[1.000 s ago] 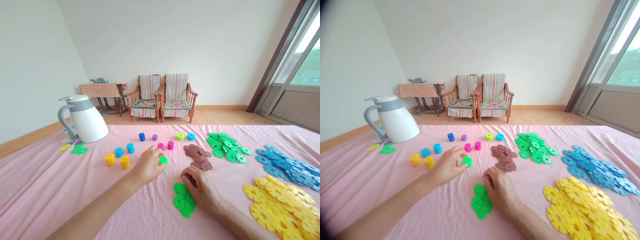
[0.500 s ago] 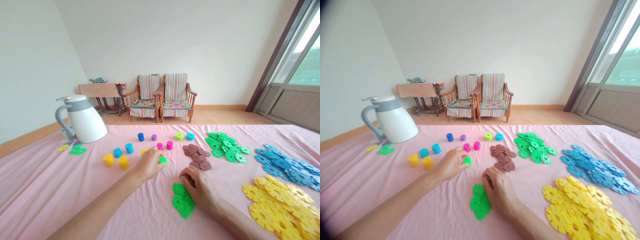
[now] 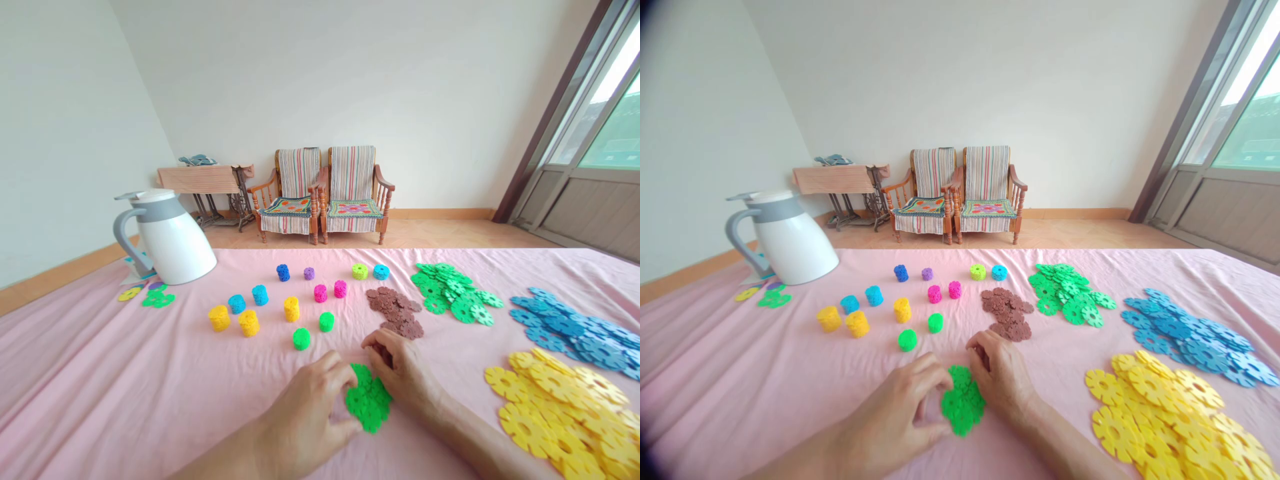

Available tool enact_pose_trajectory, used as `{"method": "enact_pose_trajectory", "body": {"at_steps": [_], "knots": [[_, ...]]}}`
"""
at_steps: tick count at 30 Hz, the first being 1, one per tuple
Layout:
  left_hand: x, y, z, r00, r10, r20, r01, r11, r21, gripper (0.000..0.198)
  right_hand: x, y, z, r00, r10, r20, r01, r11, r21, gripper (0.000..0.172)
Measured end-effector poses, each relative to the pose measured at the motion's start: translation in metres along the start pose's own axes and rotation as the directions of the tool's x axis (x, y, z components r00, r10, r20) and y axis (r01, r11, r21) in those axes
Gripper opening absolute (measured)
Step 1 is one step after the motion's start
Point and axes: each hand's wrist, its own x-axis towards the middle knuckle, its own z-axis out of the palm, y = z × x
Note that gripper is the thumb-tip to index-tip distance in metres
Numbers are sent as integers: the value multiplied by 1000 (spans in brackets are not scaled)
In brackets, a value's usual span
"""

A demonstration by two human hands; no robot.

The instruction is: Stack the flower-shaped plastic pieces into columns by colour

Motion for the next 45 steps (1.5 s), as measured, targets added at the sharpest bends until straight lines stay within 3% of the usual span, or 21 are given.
{"method": "enact_pose_trajectory", "body": {"at_steps": [4,15,20,26,29,34,45], "knots": [[-4,0,10,1000,-6,-3,6,1000,-30,29,-1,-3,-1,1000,1,13,-1,1000,-8,14],[-1,-3,12,997,-49,-62,45,997,-57,25,-3,3,3,1000,-16,8,16,1000,0,13],[-1,-10,-2,995,-63,-75,58,996,-67,27,-2,1,1,1000,-10,21,10,1000,-11,14],[6,-46,-37,947,-98,-304,105,994,7,18,-2,0,0,999,2,33,-2,1000,-13,15],[10,-66,-46,930,-129,-345,138,990,3,14,-2,1,1,999,10,39,-9,1000,-17,15],[12,-81,-46,935,-152,-322,157,988,-10,15,-3,0,0,999,14,40,-13,1000,-23,14],[14,-81,-45,939,-166,-302,179,984,17,14,-2,1,0,999,-4,32,5,1000,-24,15]]}}
